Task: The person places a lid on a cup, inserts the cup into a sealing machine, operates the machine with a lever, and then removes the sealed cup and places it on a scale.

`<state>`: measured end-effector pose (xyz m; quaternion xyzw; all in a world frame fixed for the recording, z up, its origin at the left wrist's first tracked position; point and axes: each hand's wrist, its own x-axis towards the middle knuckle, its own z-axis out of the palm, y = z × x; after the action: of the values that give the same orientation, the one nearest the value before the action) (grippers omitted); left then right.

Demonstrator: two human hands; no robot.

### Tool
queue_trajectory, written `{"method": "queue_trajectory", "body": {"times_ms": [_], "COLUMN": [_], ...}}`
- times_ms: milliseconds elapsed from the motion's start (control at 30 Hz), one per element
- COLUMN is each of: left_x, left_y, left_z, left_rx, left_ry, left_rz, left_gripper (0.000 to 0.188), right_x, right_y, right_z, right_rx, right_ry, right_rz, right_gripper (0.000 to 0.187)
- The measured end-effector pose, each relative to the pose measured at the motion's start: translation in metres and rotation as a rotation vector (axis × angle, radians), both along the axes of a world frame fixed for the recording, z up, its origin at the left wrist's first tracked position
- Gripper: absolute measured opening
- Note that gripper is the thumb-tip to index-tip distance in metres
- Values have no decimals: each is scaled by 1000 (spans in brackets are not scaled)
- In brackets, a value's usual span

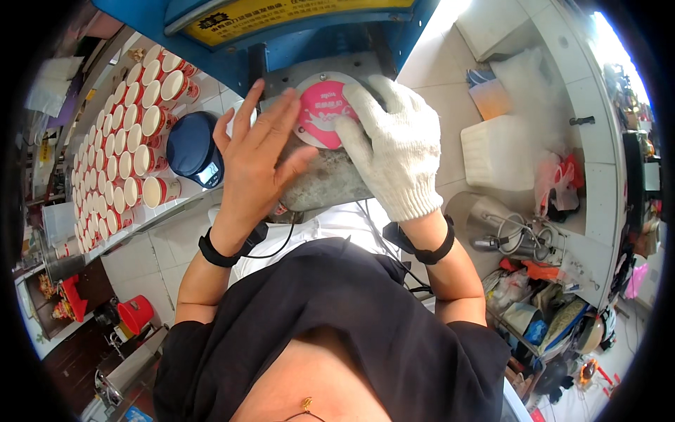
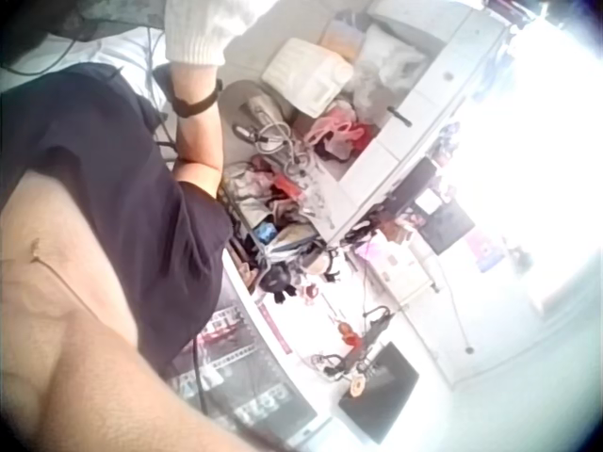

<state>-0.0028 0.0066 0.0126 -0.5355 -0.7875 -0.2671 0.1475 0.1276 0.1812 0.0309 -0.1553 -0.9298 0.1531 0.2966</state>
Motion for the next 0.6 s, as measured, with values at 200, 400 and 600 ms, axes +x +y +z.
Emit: {"method": "queue_trajectory", "body": {"times_ms": [200,400,600], "left_x": [-9,-7,-9], "left_y": [8,20,17], "left_z": [-1,1,2], "left_rx": [237,212,176], "left_ry": [-54,-32,4], "left_rz": [-45,-193,-152], "left_gripper": [27,25,28], "right_x": [-2,-4,-1], "right_y": [2,6,-1], "right_z": [-4,-9,2], "right_rx": [45,106,-23], "right_ry": [54,125,29], "right_rz": [12,26,19], "right_gripper": [36,35,35]}}
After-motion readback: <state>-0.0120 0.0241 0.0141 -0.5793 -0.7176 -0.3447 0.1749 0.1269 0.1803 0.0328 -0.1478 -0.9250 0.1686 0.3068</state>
